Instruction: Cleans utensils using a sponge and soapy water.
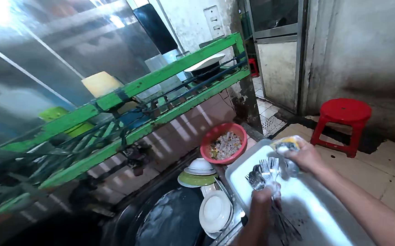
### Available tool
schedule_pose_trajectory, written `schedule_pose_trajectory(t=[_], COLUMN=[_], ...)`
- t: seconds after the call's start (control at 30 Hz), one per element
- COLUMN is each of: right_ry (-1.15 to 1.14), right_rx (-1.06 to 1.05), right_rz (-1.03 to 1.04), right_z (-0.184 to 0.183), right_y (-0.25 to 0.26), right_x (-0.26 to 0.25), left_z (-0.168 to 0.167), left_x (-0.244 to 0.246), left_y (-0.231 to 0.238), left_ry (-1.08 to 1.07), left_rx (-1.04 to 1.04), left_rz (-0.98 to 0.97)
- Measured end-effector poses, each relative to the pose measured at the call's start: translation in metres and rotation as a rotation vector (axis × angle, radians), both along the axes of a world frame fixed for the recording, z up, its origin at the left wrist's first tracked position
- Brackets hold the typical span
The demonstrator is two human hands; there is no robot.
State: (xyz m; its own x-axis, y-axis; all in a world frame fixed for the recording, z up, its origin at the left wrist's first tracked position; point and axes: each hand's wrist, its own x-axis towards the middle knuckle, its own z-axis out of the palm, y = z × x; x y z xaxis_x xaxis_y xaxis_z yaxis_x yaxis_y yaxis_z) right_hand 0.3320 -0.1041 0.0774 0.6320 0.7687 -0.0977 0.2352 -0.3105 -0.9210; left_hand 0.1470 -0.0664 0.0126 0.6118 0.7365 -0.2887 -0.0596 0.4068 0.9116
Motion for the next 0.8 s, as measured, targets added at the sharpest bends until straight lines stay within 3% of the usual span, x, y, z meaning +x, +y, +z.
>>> schedule_pose_trajectory(t=[0.07, 0.13, 0.33, 0.47, 0.6, 0.7, 0.8], right_ry=[0.177, 0.174, 0.198, -0.019, -0.314, 0.017, 0.344], right_rx=[-0.040, -0.103, -0.081, -0.211, -0.154, -0.010, 0.030], right_rz=[0.097, 0.226, 0.141, 0.323, 0.125, -0.094, 0.022], right_z=[0.006, -0.004, -0.019, -0.025, -0.024, -0.009, -0.006], right_y=[-0.009, -0.013, -0.015, -0.019, -0.004, -0.004, -0.019], right_x=[-0.005, -0.012, -0.025, -0.031, -0.015, -0.001, -0.007], left_z=[0.003, 0.001, -0.006, -0.006, -0.007, -0.007, -0.003], left_x=[-0.002, 0.000, -0.002, -0.001, -0.004, -0.006, -0.004], left_y=[-0.001, -0.002, 0.004, -0.001, 0.003, 0.006, 0.005], left_ry=[0.035, -0.006, -0.104, 0.002, 0.015, 0.013, 0.019], left_rx=[-0.028, -0.038, -0.079, 0.011, 0.013, -0.058, -0.122], left_rz=[0.004, -0.011, -0.114, -0.020, -0.045, -0.058, -0.053])
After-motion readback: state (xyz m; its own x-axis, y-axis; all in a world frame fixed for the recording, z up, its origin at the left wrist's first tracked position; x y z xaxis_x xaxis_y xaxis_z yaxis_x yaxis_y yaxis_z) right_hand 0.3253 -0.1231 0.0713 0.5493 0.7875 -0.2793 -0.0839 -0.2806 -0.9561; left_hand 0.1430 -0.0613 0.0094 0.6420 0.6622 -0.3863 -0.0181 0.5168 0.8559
